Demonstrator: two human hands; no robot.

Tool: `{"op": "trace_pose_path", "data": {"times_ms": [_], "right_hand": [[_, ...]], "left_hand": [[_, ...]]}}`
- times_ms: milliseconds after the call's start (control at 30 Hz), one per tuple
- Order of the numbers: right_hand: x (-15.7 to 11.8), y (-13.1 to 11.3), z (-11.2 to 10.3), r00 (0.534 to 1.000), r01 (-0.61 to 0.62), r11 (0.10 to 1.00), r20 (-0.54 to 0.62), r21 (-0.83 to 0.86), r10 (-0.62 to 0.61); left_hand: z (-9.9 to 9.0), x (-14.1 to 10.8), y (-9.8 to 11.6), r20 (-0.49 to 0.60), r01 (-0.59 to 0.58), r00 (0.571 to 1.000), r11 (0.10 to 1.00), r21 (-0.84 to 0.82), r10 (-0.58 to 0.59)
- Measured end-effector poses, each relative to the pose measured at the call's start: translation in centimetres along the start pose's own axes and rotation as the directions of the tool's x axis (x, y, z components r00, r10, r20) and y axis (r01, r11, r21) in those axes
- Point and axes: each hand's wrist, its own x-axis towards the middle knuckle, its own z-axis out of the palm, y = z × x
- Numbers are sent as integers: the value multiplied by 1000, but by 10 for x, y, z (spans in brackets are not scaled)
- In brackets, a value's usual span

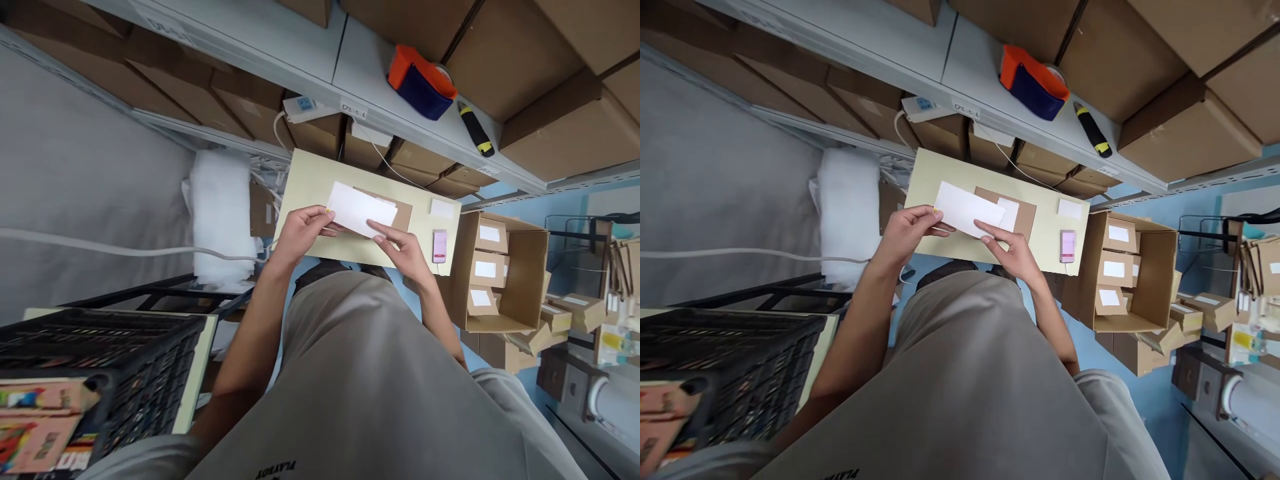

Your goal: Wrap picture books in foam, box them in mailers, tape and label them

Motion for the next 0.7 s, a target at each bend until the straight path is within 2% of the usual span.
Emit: {"op": "trace_pose_path", "data": {"times_ms": [67,133,200,267,367,467,700], "right_hand": [[-1,-3,14,1000,-8,1000,-24,-10,8],[0,-5,28,998,-17,1000,-58,-20,16],[1,-8,39,998,-17,999,-69,-30,15],[3,-11,47,998,-1,999,-55,-41,-1],[4,-17,51,999,20,998,-37,-64,-22],[2,-21,49,1000,15,996,-26,-88,-17],[-3,-17,42,999,21,998,-47,-62,-24]], "left_hand": [[-5,-4,-2,-107,-100,988,991,88,109],[-3,-13,2,-210,-242,932,940,242,294],[4,-25,11,-181,-376,868,850,370,463],[12,-37,22,-67,-487,831,780,393,553],[19,-48,35,41,-565,805,743,359,592],[20,-49,39,89,-559,818,748,358,568],[20,-38,32,115,-586,805,750,307,582]]}}
